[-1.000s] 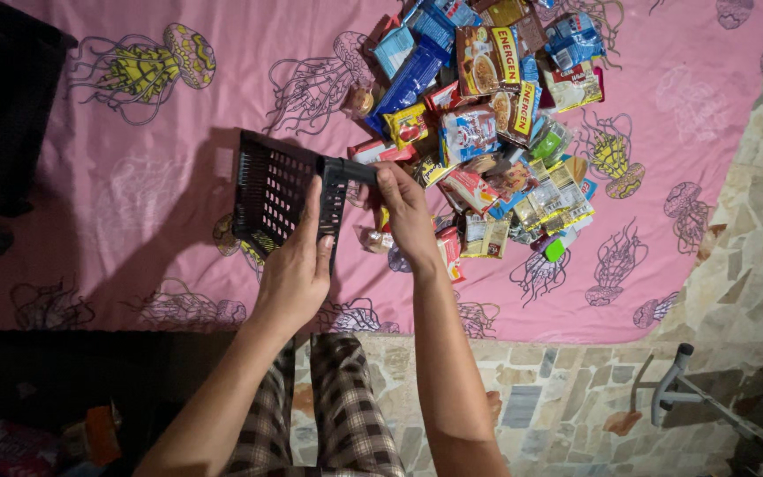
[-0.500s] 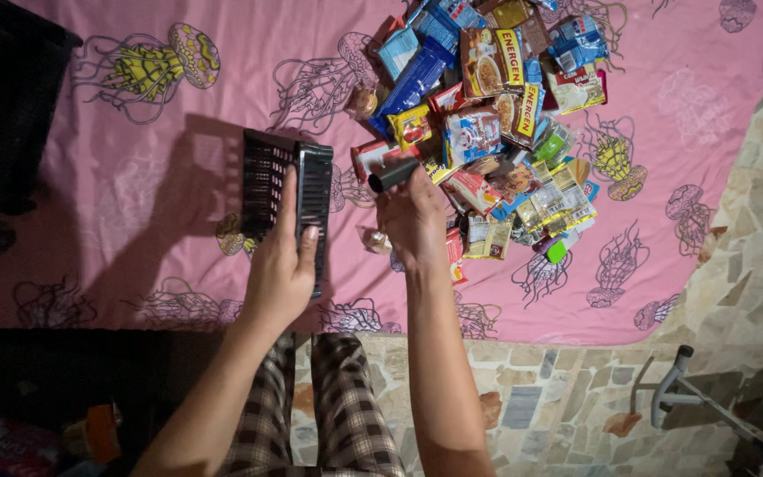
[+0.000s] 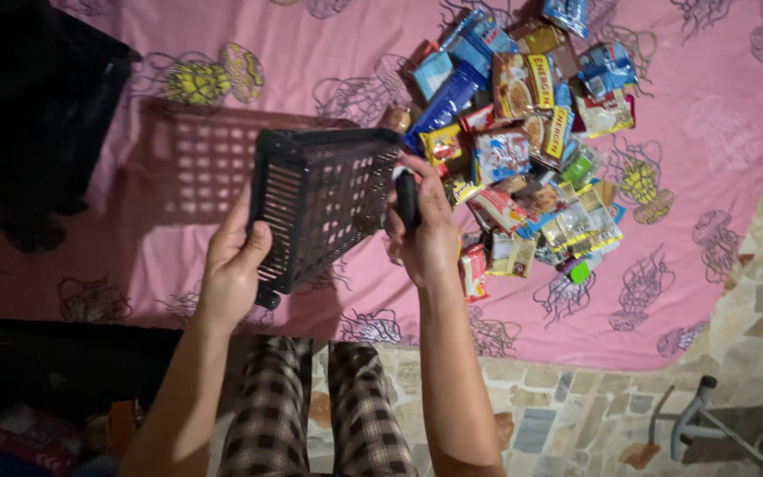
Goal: The person assembles a black plastic basket by attaching legs and side panels to the base. They handle the basket parts and a pile of snack packets on a pink jellyfish-patterned bedsheet.
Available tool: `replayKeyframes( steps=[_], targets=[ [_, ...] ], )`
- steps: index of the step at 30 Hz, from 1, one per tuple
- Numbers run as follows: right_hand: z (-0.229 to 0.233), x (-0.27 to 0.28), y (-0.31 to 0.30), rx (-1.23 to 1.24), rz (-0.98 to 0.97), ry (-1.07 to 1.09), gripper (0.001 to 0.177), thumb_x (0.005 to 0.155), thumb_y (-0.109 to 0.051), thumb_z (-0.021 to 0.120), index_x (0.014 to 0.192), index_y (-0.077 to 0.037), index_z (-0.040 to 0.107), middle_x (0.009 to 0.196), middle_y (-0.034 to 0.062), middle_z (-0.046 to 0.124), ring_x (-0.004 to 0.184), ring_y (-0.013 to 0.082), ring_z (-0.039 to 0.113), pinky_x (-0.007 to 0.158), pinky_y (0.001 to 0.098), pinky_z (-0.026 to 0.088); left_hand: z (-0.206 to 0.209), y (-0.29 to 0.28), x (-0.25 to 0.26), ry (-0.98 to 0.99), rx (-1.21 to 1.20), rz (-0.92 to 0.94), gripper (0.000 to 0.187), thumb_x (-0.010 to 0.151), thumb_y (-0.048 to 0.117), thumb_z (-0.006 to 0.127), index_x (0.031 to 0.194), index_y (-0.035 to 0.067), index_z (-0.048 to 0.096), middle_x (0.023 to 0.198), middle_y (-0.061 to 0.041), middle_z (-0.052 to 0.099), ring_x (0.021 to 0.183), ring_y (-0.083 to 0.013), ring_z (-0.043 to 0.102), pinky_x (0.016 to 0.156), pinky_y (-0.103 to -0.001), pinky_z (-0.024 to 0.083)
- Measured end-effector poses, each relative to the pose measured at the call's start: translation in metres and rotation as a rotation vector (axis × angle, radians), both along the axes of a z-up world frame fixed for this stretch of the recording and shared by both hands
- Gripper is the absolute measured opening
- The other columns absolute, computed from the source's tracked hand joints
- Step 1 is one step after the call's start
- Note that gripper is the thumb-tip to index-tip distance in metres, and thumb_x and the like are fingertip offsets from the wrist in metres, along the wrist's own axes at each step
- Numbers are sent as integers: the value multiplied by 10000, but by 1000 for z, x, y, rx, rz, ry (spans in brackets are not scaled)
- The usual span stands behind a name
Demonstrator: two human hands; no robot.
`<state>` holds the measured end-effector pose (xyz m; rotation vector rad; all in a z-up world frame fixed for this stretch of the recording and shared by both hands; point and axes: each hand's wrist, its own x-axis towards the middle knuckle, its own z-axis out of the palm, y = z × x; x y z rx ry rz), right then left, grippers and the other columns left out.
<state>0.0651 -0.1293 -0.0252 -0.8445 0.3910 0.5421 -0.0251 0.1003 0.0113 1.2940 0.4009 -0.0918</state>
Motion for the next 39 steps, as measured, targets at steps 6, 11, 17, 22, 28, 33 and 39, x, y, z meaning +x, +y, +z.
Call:
replayKeyframes(
  steps=[6, 11, 17, 22, 28, 33, 39],
  targets=[
    [-17, -6, -5, -11, -9, 6, 338, 1162, -372, 439, 1234, -73, 579, 816, 80, 565, 502, 106, 411, 424, 264, 311, -5, 1, -3, -37, -63, 9, 577, 1110, 197, 510, 1637, 39, 335, 1436, -60, 607, 1240, -117, 582, 1092, -260, 454],
    [-11, -2, -2, 123, -81, 62, 366, 1137, -361, 439, 1234, -40, 587, 876, 74, 593, 656, 147, 522, 561, 248, 412, -1, -3, -5, 67, 81, -37, 580, 1077, 221, 532, 1608, 52, 369, 1264, -67, 668, 1043, -113, 608, 931, -276, 486],
    [16, 1, 4, -360, -81, -159, 341, 1081, -108, 538, 1410, -18, 524, 1115, 71, 657, 1008, 135, 607, 946, 288, 498, 14, -12, 5, -27, 781, -257, 391, 1009, 201, 601, 1370, 53, 605, 1009, -90, 747, 646, -190, 683, 566, -342, 549],
    [42, -2, 3, -385, -74, -331, 374, 1009, 40, 620, 1368, -16, 530, 1256, 110, 675, 1170, 195, 661, 1039, 342, 527, 24, -12, 9, -198, 1019, -227, 271, 925, 30, 638, 1191, 43, 685, 911, -101, 717, 798, -250, 696, 723, -379, 554],
    [44, -12, 2, -239, -246, -287, 365, 977, -7, 693, 1311, -57, 557, 1236, 100, 668, 1158, 233, 685, 1039, 398, 560, 12, -25, 2, -286, 987, -103, 232, 971, 2, 605, 1197, -32, 567, 1005, -183, 689, 896, -295, 697, 783, -372, 561],
    [29, -25, 13, -13, -321, -95, 265, 1008, -57, 699, 1255, -47, 601, 1202, 94, 688, 1060, 215, 702, 865, 339, 595, 7, -43, -1, -206, 935, -160, 191, 1016, 69, 618, 1172, -31, 572, 954, -179, 715, 817, -291, 719, 727, -384, 576],
    [30, -30, 14, -157, -253, -136, 229, 996, -90, 696, 1202, -40, 607, 1087, 119, 717, 892, 212, 731, 585, 300, 599, 28, -46, 1, -210, 924, -199, 317, 992, 72, 619, 1286, -35, 570, 1052, -202, 729, 878, -318, 737, 767, -415, 583]
  ],
)
